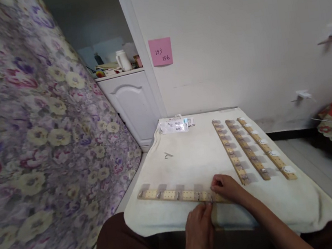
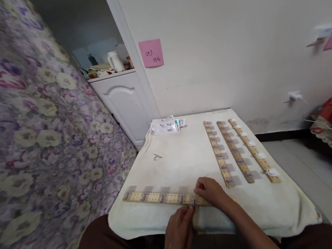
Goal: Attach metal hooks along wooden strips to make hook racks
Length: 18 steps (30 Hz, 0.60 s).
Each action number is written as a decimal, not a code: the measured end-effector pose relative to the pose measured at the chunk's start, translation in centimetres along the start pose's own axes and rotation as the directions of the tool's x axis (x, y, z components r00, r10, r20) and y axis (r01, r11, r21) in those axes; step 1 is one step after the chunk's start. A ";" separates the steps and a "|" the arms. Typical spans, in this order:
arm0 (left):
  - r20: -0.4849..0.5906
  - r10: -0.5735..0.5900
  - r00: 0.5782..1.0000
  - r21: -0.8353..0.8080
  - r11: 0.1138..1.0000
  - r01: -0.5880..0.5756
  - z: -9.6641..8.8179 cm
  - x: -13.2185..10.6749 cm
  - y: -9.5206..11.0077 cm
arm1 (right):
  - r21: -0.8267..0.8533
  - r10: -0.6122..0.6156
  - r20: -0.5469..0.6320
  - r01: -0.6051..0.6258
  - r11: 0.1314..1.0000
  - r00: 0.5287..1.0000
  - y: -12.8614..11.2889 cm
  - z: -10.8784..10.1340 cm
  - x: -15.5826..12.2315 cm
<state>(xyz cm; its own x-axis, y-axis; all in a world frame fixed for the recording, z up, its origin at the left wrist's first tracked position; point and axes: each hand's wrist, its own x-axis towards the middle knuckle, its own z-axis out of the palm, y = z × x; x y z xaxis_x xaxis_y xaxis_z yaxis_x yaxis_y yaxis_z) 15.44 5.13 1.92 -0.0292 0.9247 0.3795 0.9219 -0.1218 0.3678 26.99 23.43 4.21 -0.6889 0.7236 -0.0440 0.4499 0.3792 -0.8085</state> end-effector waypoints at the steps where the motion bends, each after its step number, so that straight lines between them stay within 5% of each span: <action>1: -0.002 0.008 1.000 -0.004 1.000 -0.008 0.1 0.0 0.1 | 0.026 -0.001 -0.004 0.001 1.000 1.000 0.1 -0.2 0.0; 18: 0.049 -0.012 0.999 0.049 0.999 0.009 0.9 0.8 1.6 | 0.067 -0.012 0.021 0.010 0.998 1.000 1.9 -1.8 0.1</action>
<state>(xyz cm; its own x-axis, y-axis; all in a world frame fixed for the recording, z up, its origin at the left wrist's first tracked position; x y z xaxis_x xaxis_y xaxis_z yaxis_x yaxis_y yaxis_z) 17.26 6.05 2.06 -0.0211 0.9426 0.3334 0.9396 -0.0952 0.3289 28.75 25.23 3.74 -0.7059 0.7067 -0.0468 0.4034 0.3469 -0.8467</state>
